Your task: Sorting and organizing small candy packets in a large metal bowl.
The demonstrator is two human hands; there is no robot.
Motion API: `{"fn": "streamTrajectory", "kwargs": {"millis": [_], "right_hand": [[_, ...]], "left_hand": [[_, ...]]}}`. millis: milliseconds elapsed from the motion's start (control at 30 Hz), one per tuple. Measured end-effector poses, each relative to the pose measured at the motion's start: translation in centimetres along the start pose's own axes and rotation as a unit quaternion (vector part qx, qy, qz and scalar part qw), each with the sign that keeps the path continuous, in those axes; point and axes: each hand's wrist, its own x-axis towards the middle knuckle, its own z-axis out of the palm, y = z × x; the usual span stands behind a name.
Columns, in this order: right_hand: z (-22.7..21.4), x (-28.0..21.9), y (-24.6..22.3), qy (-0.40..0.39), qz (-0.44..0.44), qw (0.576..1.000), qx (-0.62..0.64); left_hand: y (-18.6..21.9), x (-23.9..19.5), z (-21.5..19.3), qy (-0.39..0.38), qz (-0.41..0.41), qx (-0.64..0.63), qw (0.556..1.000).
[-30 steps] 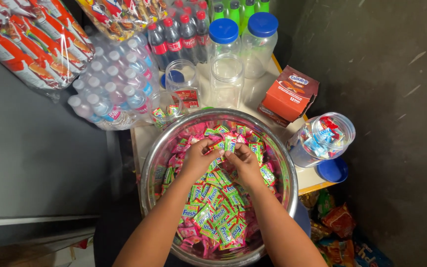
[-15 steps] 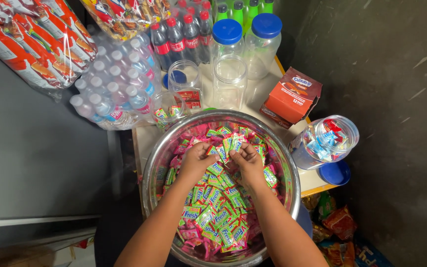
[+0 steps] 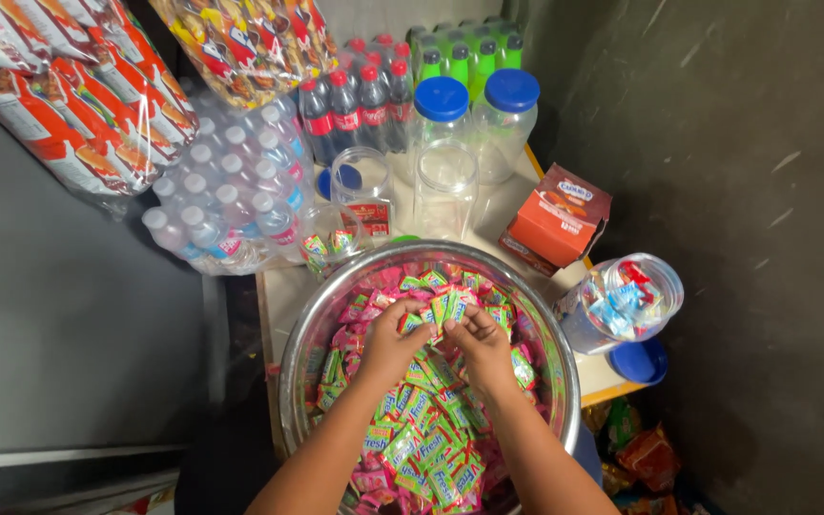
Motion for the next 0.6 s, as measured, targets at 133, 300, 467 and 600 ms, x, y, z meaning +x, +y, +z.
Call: {"fn": "streamTrajectory", "kwargs": {"millis": [133,300,467,600], "right_hand": [[2.4,0.7,-1.6,-0.026,0.022,0.998,-0.048],[4.5,4.1,-0.3,-0.057,0.023,0.993,-0.098],[11.6,9.3,-0.7,-0.111,-0.005,0.979,-0.171],[16.0,12.5,-0.6,-0.146,-0.077,0.974,-0.152]], "left_hand": [[1.3,1.1,-1.4,0.016,-0.063,-0.026,0.998],[2.0,3.4,-4.8,0.093,-0.002,0.085,0.992],[5.6,7.1,-8.9,0.168,0.032,0.144,0.975],[6.6,10.2,-12.1,0.206,0.042,0.194,0.958]]}}
